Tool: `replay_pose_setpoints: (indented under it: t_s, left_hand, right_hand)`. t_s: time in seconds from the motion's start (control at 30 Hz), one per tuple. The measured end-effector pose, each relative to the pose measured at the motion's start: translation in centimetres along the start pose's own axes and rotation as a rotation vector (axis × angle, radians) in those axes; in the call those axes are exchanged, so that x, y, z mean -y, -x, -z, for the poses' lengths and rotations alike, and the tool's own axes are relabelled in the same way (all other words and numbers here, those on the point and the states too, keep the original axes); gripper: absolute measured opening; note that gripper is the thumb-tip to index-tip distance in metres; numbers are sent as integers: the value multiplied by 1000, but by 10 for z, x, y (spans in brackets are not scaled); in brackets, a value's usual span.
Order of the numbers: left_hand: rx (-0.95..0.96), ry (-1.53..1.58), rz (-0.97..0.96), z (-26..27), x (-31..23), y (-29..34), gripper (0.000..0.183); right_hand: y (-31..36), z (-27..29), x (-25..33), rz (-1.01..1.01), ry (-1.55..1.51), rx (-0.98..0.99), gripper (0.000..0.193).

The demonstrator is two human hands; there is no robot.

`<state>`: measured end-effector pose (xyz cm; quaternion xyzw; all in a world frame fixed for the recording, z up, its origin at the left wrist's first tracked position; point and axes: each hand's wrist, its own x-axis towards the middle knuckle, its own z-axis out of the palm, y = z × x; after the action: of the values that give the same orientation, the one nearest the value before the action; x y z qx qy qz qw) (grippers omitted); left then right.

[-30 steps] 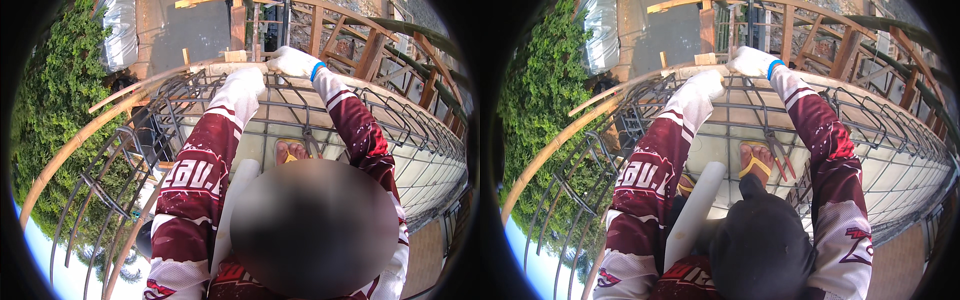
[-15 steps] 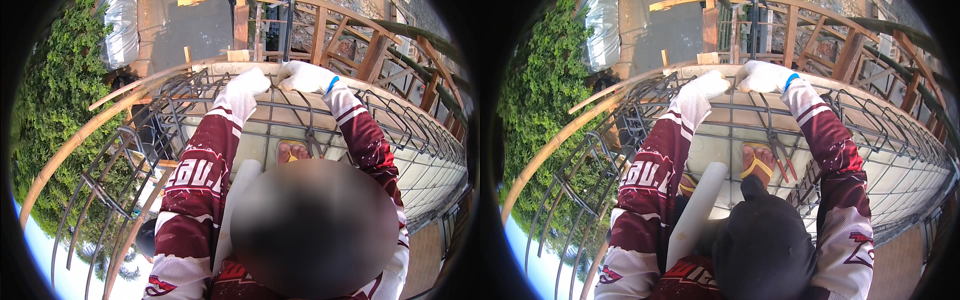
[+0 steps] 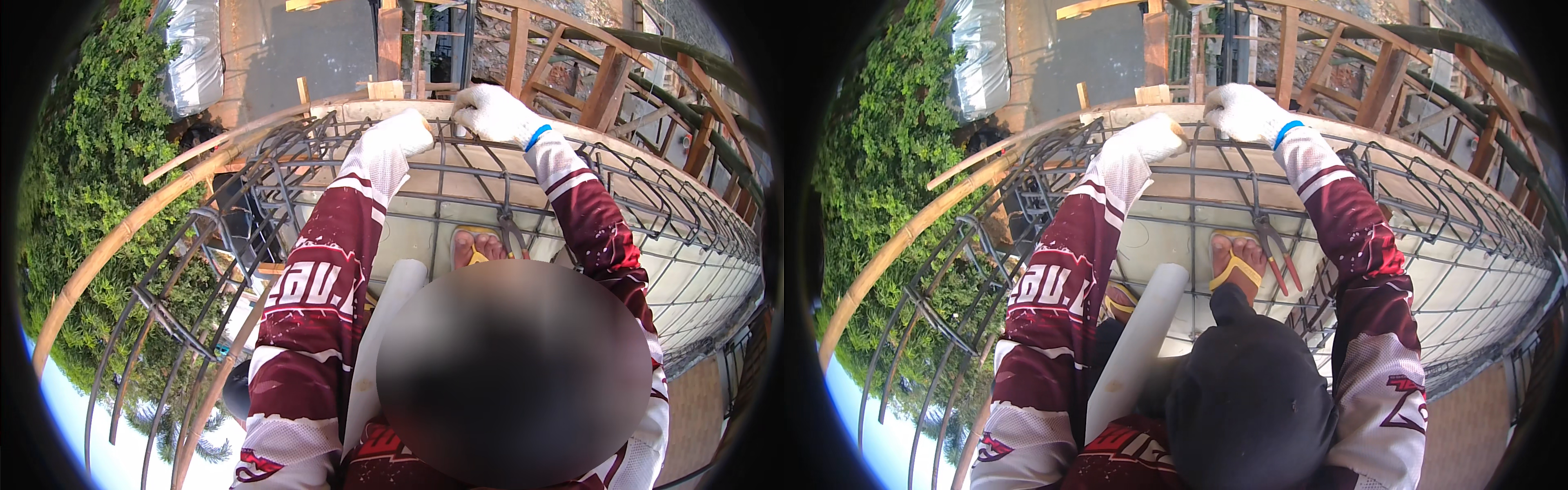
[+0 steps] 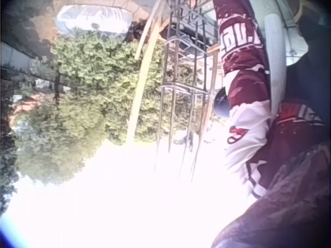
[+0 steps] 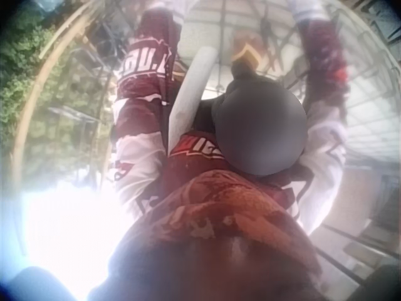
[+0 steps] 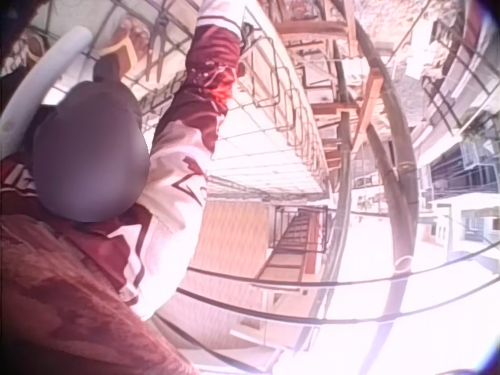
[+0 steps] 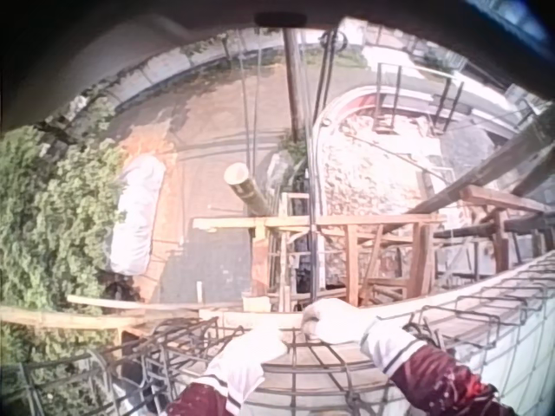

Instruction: The person walks across a construction site rooftop and uses pliers to tie wire around intersecting rebar rods in a grid. The person repeatedly positions wire, twists it with pliers, and secures the rebar intersections.

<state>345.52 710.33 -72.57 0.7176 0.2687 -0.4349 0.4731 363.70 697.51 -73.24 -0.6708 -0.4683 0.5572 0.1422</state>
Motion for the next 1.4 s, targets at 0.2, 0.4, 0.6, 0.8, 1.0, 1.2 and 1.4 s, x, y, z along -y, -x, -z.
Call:
replay_pose_setpoints:
  t_s: [0.2, 0.4, 0.6, 0.8, 1.0, 1.2, 1.4]
  left_hand:
    - [-163, -53, 31, -12, 3, -7, 27]
    - [-271, -223, 70, -25, -4, -20, 25]
    - [-338, -181, 73, -34, -1, -24, 24]
    - [-213, -118, 45, -21, -1, -12, 27]
    - [-81, 181, 85, -8, -4, -1, 45]
    - [-122, 175, 139, -10, -14, -3, 45]
    - [-128, 244, 46, -6, -23, 4, 40]
  right_hand:
    - [-19, -20, 0, 98, 227, -226, 25]
    - [-24, -22, 3, 155, 436, -323, 23]
    - [-6, -17, 12, 215, 393, -342, 24]
    - [11, -6, 8, 3, -55, -7, 33]
    - [11, 3, 0, -21, -139, 319, 39]
    - [13, 1, -2, 119, -110, 328, 33]
    - [11, -6, -5, 90, 0, 332, 38]
